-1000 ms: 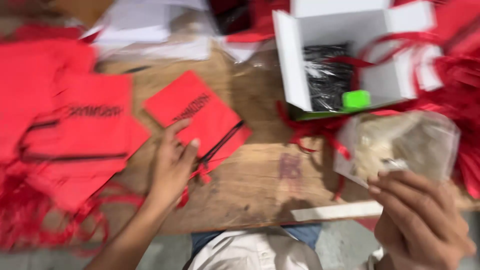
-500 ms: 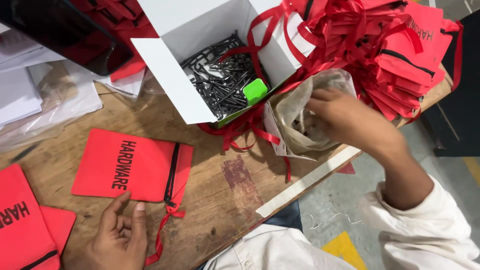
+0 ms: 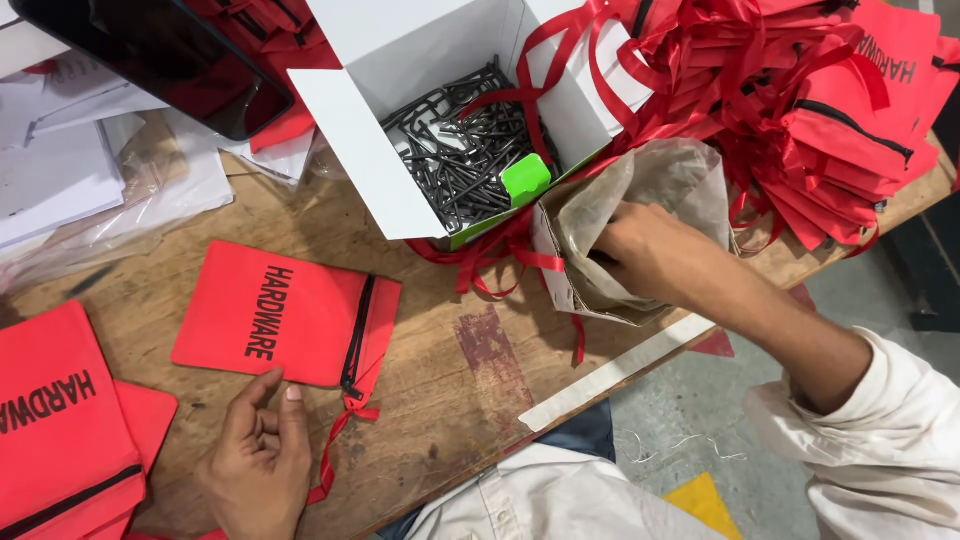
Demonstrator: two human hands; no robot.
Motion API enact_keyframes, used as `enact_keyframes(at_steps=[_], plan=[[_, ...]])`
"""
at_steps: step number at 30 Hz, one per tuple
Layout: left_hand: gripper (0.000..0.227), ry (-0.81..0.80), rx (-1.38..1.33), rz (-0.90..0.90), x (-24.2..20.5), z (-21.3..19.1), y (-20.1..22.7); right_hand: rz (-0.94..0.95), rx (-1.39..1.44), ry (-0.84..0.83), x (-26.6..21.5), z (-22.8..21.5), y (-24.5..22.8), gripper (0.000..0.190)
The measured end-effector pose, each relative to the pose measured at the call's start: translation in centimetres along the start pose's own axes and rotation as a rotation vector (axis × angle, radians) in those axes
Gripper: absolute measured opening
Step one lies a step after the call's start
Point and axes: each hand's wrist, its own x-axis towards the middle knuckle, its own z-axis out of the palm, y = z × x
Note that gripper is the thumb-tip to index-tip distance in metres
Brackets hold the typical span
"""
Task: Placing small black clips into red bags labeled 'HARDWARE'.
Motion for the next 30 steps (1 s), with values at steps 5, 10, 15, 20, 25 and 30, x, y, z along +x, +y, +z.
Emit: enact_keyframes(at_steps=[5,10,15,20,25,30], plan=[[0.027,0.001,-0.021,0.023,-0.2,-0.4,-0.2,0.03,0.027,0.103,0.2,-0.3,-1.3,0.024],[0.031,0.141,-0.187,-0.01,-1.2,-0.8,-0.5,0.122,0.129,0.074,-0.9,-2.9,1.3,0.033],[0.025,-0.042,-0.832,-0.099,-3.5,1.6,5.2,0.38,0.445,0.118,-3.0,-6.5,1.5,0.021],[0.038,-0.806,-1.605,-0.569,-4.4,7.7,14.5,0.315,0.846,-0.006,-3.9,-7.1,-4.5,0.016],[0.039,-0.908,-1.865,-0.97,-6.9,12.7,14.8,-0.248,0.296,-0.077,-3.2,-4.2,-11.6,0.038],[0.034,-0.839,-1.732,-0.973,-5.2,11.2,14.8,0.06,-0.001,0.141,-4.3,-6.3,-6.5,0.028]])
